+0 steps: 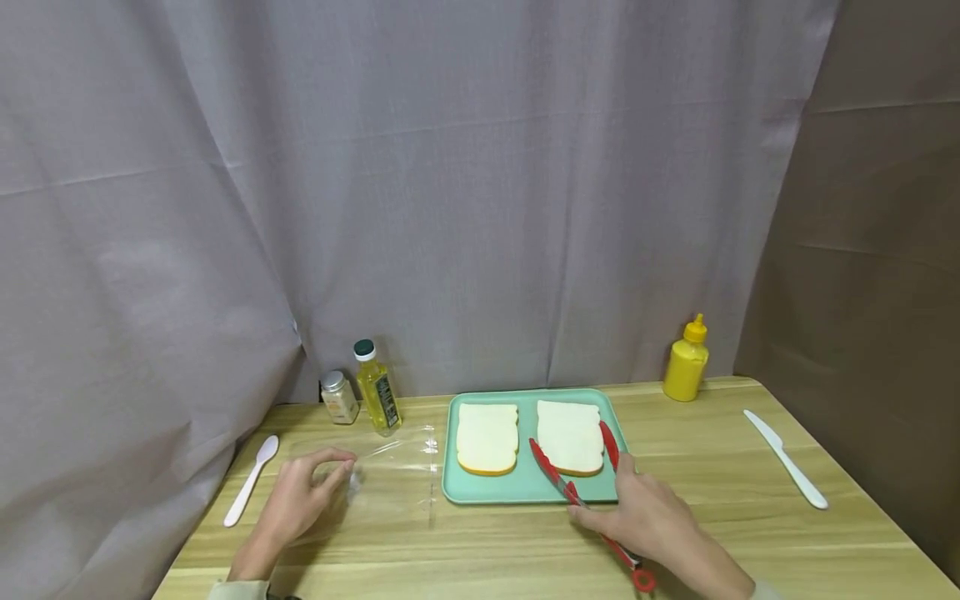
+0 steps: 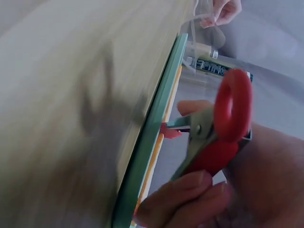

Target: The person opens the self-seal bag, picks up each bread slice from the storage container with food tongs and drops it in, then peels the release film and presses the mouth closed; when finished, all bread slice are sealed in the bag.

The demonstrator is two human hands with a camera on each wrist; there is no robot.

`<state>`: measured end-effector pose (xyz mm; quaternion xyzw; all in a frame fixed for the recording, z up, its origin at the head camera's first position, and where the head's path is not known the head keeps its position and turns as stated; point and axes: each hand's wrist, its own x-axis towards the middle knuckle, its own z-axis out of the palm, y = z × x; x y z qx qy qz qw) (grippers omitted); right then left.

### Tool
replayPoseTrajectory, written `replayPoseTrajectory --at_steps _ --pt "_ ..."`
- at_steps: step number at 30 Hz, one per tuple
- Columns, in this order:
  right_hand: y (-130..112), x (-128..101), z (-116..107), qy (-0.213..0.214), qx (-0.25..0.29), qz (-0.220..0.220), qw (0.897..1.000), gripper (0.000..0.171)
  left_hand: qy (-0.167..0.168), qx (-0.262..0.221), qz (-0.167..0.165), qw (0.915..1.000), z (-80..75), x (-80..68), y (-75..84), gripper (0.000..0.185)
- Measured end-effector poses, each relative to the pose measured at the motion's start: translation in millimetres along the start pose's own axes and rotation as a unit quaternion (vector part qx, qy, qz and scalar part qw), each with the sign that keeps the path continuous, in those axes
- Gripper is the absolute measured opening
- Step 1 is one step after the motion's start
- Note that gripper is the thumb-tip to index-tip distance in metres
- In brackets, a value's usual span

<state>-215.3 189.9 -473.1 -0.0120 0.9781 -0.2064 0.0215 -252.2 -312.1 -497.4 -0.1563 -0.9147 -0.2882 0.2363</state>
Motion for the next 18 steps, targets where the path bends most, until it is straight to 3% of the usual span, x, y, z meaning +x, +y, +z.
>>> replayPoseTrajectory --at_steps 11,18 --pt "26 4 -8 -0.004 0.025 -0.014 1.0 0.119 -0.001 0.003 0.004 1.0 0.4 0.6 -2.0 0.014" --pt "41 3 -13 0.038 0.021 -0.039 0.998 0.12 -0.003 0.001 0.004 1.0 0.1 0.3 -2.7 0.014"
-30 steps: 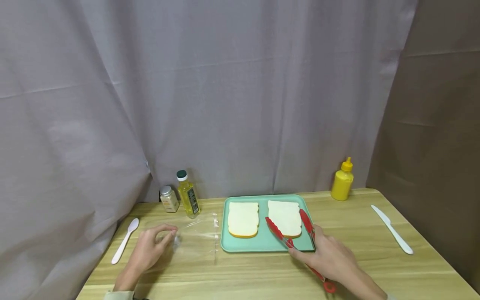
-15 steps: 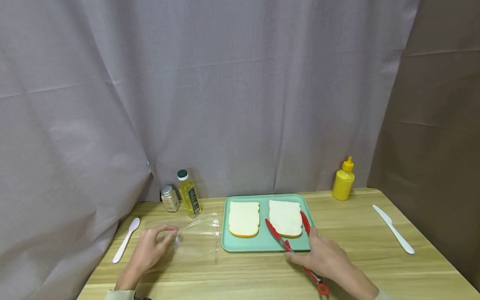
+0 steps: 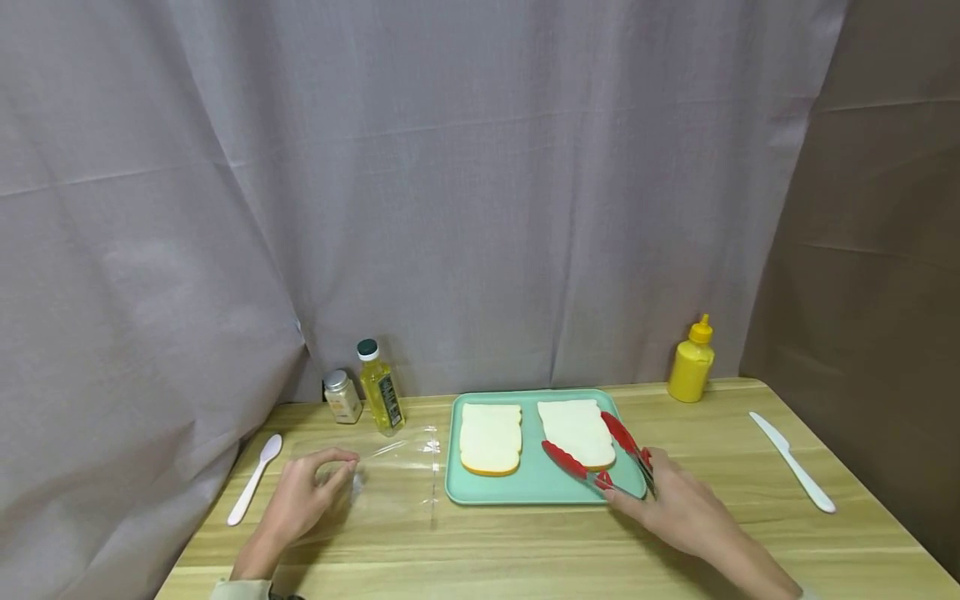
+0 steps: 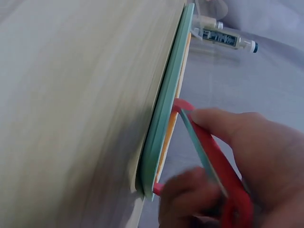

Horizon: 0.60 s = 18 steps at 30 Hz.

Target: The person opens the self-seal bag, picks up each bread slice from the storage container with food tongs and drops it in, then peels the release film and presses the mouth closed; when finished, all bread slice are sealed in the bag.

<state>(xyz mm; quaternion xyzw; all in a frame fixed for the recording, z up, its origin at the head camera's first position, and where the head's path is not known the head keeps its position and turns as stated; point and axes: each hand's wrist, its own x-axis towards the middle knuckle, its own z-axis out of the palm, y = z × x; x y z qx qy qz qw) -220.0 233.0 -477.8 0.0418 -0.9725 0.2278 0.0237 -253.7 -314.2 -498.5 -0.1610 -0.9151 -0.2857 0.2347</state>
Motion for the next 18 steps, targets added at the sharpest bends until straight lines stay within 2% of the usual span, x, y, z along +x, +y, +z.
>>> replayPoseTrajectory --at_steps 9,18 --pt "6 1 4 0.04 -0.006 -0.032 0.999 0.114 -0.001 0.002 0.003 1.0 -1.4 -0.1 0.9 0.015" --pt "21 7 2 0.066 0.023 -0.089 0.994 0.103 0.002 0.004 0.005 1.0 -0.8 -0.8 0.7 0.014"
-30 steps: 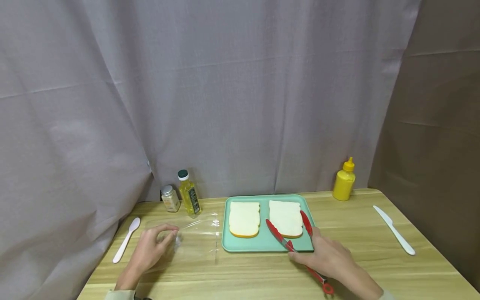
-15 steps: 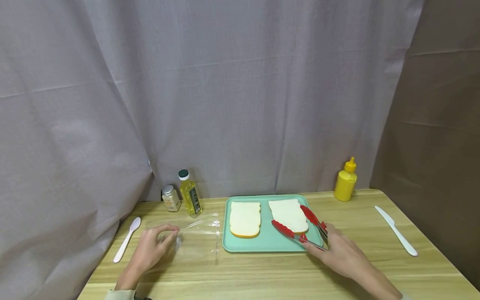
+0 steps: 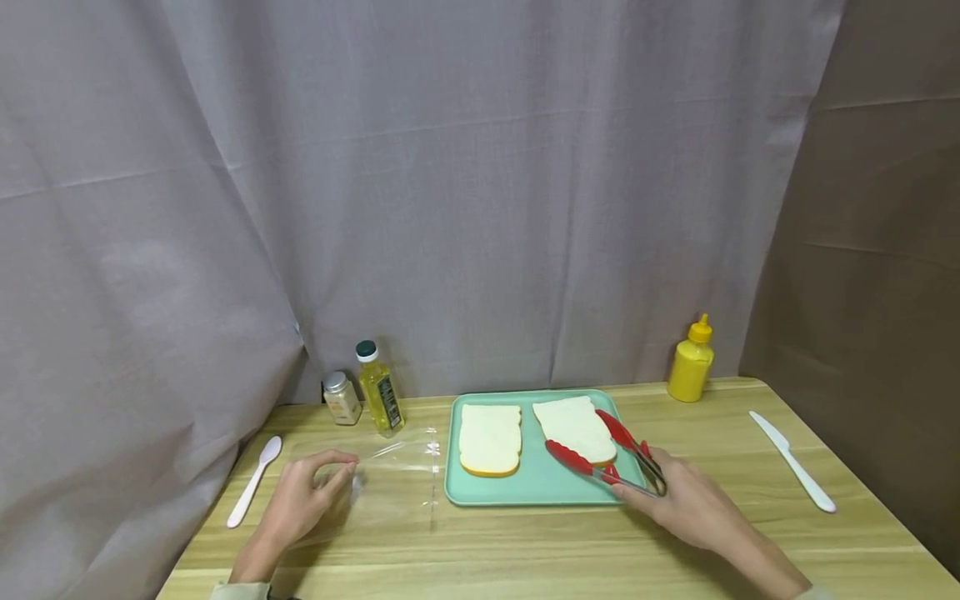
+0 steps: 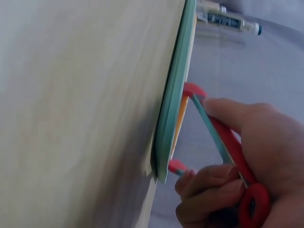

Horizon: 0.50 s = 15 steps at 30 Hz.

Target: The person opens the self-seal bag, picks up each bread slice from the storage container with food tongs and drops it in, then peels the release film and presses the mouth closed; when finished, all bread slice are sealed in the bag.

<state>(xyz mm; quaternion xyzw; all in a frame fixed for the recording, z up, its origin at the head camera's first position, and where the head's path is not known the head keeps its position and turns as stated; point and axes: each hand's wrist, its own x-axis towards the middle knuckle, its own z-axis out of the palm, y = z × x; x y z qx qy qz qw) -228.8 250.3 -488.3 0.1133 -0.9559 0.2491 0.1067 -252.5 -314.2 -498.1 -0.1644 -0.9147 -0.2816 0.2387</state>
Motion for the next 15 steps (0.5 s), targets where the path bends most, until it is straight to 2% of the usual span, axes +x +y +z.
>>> replayPoseTrajectory --at_steps 9,13,15 --pt "23 9 -10 -0.028 0.031 0.003 0.999 0.099 0.003 -0.007 -0.003 1.0 1.6 -0.1 -2.0 0.015" --pt "33 12 -12 -0.024 0.047 -0.01 0.999 0.09 0.003 -0.005 -0.011 0.9999 1.7 0.0 -2.4 0.014" --pt "37 13 -13 -0.021 0.056 -0.016 0.998 0.08 -0.002 -0.009 -0.017 0.9998 1.5 0.1 -2.7 0.014"
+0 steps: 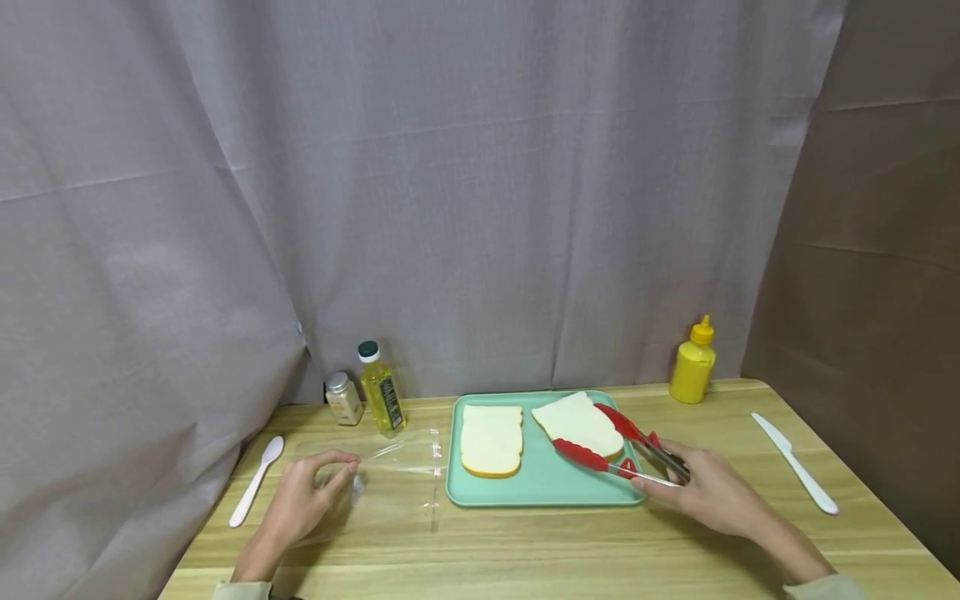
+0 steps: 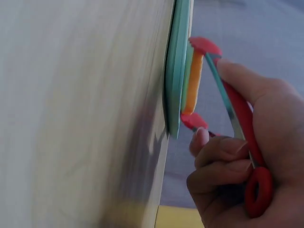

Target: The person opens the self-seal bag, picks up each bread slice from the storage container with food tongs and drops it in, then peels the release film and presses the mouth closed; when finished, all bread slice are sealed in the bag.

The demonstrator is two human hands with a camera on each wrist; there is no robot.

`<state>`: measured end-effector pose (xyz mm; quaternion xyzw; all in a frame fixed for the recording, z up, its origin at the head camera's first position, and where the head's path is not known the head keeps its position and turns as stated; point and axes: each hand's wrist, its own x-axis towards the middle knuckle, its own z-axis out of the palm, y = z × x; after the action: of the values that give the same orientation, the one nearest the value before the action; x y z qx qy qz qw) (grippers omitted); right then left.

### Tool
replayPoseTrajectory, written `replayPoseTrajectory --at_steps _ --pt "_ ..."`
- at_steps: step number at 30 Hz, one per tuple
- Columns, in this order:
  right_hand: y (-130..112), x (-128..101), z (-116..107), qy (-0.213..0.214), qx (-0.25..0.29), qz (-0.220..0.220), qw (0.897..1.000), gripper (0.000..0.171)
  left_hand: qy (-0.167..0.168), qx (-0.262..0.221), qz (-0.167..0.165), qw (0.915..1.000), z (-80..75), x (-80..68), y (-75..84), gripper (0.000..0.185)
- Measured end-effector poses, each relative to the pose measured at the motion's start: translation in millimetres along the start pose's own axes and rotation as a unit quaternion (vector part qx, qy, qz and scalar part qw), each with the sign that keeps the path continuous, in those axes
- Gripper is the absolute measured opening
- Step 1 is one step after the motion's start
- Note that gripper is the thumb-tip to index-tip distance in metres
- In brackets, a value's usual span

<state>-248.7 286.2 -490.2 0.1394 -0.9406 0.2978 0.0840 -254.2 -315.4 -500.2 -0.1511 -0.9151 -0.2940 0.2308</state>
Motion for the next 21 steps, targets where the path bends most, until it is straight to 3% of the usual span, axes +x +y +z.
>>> replayPoseTrajectory --at_steps 3,6,13,21 --pt "3 0 -1 0.009 0.01 -0.004 1.0 0.062 -0.007 -0.007 -0.006 0.9999 -0.2 -0.2 -0.4 0.013" --pt "5 2 -3 0.012 0.029 -0.008 0.999 0.055 -0.009 -0.009 -0.007 0.9999 -0.4 -0.3 -0.6 0.013" --pt "3 4 -7 -0.014 0.07 0.005 0.997 0.077 -0.001 0.0 0.004 1.0 -0.3 0.1 0.0 0.013" --pt "-10 9 -3 -0.032 0.107 -0.023 0.993 0.072 0.0 -0.004 0.012 0.9999 0.5 -0.5 -1.3 0.013"
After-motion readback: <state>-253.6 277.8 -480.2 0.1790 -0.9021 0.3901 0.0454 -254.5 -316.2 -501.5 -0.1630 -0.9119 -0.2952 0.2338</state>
